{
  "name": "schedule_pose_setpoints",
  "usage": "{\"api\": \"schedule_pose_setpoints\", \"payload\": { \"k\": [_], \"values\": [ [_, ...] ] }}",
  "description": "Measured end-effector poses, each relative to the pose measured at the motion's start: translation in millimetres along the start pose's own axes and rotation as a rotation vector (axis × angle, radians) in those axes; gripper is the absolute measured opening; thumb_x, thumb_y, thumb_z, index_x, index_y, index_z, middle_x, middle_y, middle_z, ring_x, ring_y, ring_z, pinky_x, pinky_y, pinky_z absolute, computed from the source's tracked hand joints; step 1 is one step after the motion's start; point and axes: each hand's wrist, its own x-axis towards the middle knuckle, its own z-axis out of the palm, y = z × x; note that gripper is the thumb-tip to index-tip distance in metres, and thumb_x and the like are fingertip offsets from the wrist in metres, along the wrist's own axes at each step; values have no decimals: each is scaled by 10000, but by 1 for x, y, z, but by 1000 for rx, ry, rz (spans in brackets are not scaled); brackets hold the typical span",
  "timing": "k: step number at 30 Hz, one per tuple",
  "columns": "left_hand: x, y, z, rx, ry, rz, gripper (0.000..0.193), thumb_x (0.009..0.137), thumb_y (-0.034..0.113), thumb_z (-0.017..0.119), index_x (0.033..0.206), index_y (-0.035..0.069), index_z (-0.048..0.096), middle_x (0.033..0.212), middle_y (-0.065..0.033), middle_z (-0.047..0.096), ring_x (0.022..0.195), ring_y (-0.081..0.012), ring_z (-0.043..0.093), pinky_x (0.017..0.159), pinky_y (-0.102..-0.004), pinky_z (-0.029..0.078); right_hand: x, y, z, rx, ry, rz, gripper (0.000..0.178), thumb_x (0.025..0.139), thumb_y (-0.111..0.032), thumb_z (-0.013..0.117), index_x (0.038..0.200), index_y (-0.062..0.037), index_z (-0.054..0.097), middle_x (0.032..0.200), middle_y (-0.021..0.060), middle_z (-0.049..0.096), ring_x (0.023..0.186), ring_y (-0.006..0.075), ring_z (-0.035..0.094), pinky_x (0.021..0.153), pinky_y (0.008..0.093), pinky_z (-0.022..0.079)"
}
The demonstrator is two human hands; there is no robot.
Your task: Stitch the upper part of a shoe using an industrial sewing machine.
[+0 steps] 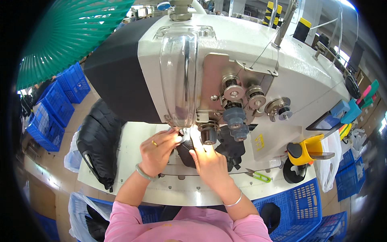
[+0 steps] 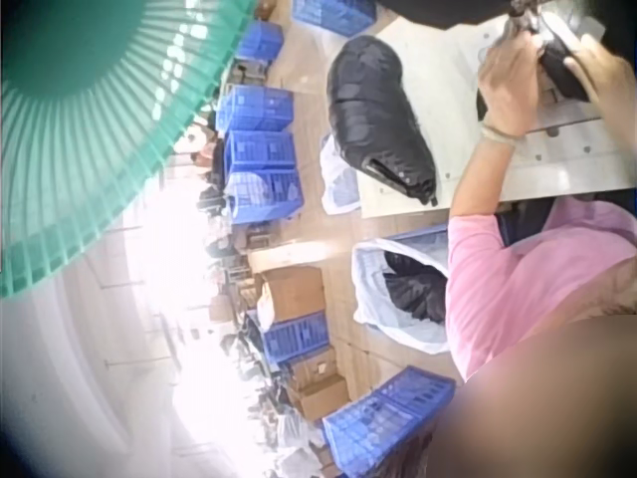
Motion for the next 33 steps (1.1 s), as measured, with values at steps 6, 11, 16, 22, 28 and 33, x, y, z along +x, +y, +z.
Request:
{"api": "schedule_pose_setpoints", "payload": {
  "k": [6,11,16,22,28,33],
  "values": [
    [-1,6,2,-74,-10,-262,189,700,-25,761,881,14,722,836,-87,714,847,-255,716,770,-332,580,0,-7,0,-137,-24,32,465,934,-233,609,1360,-70,522,786,134,543,499,275,598,449,370,487],
    [-1,3,1,-16,4,-61,188,715,-27,756,896,16,735,880,-96,713,894,-267,715,797,-337,585,1,-13,2,-186,-27,92,412,938,-191,600,1327,-64,549,754,118,504,528,292,565,473,390,456],
    [-1,0,1,-15,-17,-7,184,709,-34,753,887,3,725,897,-95,697,909,-283,708,816,-354,586,3,-17,3,-196,-2,70,412,938,-220,599,1312,-53,555,778,128,530,505,276,584,451,371,473],
    [1,-5,0,-2,-50,26,222,700,-45,742,916,-8,713,911,-100,699,895,-283,702,806,-349,586,8,-17,2,-224,-22,69,361,947,-248,583,1239,-36,586,782,147,567,489,269,607,436,360,495],
    [3,-9,2,-35,-44,-28,184,722,-22,719,902,19,720,959,-85,705,898,-286,699,800,-374,587,15,-12,-1,-172,-25,59,307,943,-244,591,1138,-7,592,755,159,596,546,328,615,485,398,497],
    [6,-10,-1,-2,-44,37,168,708,-5,730,870,32,710,924,-66,699,875,-273,700,774,-361,590,22,-7,-12,-109,-117,225,427,907,-302,619,1163,26,522,819,211,667,654,406,642,586,470,512]
  ]
}}
